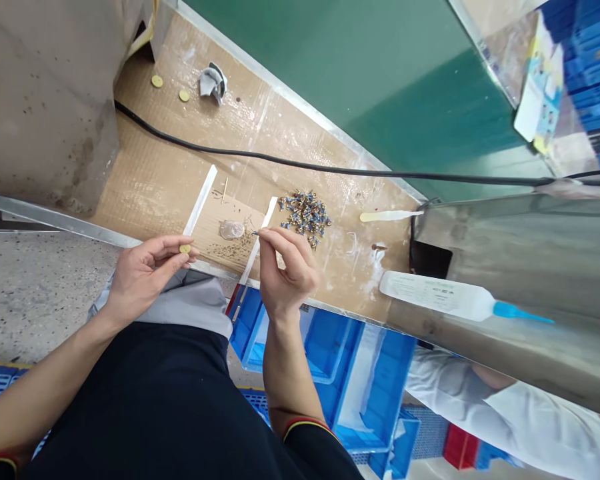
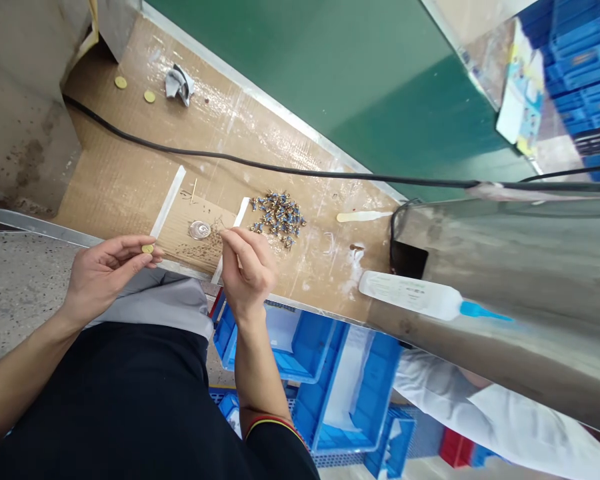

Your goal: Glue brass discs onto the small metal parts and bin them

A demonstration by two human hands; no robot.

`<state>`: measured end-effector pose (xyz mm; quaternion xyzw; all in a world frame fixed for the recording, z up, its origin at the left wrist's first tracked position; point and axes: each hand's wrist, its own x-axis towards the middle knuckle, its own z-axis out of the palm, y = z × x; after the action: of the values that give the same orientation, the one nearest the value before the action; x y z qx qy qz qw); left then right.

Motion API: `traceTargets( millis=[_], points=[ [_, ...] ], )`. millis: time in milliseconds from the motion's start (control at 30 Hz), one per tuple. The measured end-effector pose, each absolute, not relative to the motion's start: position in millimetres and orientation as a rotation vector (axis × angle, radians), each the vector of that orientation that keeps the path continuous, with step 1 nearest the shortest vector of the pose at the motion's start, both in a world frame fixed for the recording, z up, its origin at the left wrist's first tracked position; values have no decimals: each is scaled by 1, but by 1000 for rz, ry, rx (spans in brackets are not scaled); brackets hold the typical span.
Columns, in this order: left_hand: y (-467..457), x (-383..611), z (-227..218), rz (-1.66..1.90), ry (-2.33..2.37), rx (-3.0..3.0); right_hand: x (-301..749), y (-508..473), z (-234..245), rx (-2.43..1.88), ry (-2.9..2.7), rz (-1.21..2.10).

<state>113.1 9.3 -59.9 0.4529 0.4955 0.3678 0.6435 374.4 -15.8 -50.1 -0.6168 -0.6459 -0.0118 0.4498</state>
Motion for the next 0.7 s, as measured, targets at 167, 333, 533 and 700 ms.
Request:
traceTargets(
  millis=[167, 333, 533, 700],
  points=[
    [2, 121, -41, 776, 1119, 1049, 348, -35, -35, -1454, -1379, 219],
    [-1, 124, -24, 688, 1071, 1151, 327, -45, -33, -1327, -1444, 390],
    [-1, 123, -16, 627, 1040, 1272, 326, -44, -34, -1269, -1516, 460],
    [-3, 124, -17, 634, 1013, 1235, 326, -46, -32, -1309, -1535, 464]
  ],
)
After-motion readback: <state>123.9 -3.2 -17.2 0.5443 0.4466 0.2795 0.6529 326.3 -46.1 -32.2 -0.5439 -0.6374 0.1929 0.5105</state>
